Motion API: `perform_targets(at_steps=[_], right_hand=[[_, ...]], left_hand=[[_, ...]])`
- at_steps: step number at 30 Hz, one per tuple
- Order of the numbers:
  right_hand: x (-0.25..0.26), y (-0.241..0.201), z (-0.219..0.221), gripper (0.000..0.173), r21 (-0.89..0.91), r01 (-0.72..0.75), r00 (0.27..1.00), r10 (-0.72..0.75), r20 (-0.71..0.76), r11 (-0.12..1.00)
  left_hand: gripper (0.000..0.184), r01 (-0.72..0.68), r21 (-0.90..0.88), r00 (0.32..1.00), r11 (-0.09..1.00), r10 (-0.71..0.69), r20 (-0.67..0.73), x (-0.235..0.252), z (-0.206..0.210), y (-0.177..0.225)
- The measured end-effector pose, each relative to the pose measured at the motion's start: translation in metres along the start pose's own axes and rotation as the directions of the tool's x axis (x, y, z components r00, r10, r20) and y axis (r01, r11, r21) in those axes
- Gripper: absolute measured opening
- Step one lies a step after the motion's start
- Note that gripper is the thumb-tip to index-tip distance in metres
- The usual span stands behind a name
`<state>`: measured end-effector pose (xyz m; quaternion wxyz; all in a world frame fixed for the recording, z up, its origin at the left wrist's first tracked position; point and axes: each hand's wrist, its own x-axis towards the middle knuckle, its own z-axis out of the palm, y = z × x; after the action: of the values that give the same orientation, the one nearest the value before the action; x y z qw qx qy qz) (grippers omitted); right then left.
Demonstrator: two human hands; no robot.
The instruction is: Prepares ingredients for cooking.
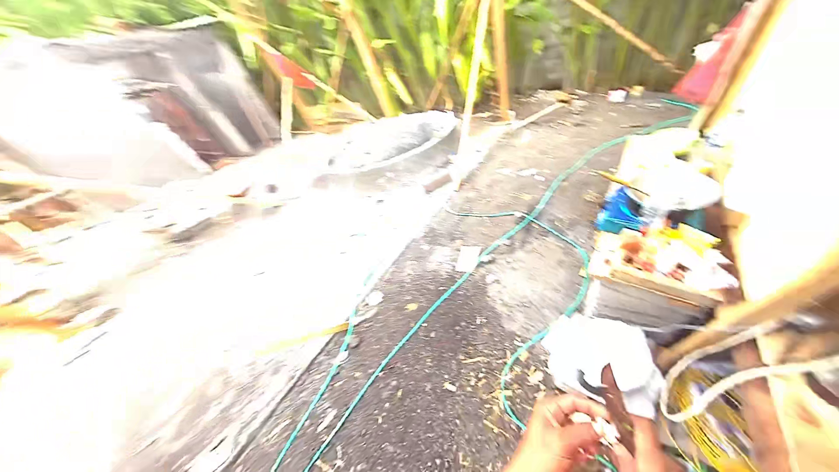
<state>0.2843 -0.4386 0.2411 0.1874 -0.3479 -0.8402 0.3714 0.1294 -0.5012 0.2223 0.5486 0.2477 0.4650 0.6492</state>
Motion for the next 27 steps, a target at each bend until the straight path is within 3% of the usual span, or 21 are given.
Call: perform_targets(at_steps=[4,10,15,17,20,24,27], right_hand=[[-0.013,-0.005,-0.016,0.043,0.087,-0.191,0.981,0.193,-0.015,0.978],[-0.028,0.0,-0.023,0.04,0.064,-0.283,0.95,0.289,-0.116,0.957],[-0.035,0.012,-0.024,0.048,0.412,-0.358,0.892,0.437,-0.114,0.838],[-0.038,0.017,-0.025,0.051,0.572,-0.333,0.88,0.465,-0.097,0.75],[-0.042,0.02,-0.027,0.049,0.672,-0.289,0.863,0.489,-0.126,0.682],[-0.047,0.027,-0.03,0.047,0.714,-0.265,0.817,0.544,-0.19,0.648],[-0.054,0.039,-0.033,0.048,0.571,-0.342,0.78,0.564,-0.271,0.747]], left_hand=[[0.019,0.084,-0.068,0.991,0.994,-0.076,0.113,0.011,0.012,-0.004],[0.017,0.169,-0.09,0.955,0.981,-0.14,0.263,0.027,0.026,-0.017],[0.019,0.191,-0.081,0.936,0.978,-0.157,0.315,0.036,0.038,-0.02],[0.021,0.215,-0.104,0.921,0.971,-0.166,0.354,0.039,0.039,-0.021],[0.024,0.251,-0.13,0.896,0.959,-0.18,0.405,0.043,0.041,-0.022],[0.025,0.295,-0.184,0.882,0.938,-0.194,0.429,0.048,0.041,-0.027],[0.025,0.343,-0.214,0.874,0.915,-0.227,0.43,0.05,0.044,-0.029]])
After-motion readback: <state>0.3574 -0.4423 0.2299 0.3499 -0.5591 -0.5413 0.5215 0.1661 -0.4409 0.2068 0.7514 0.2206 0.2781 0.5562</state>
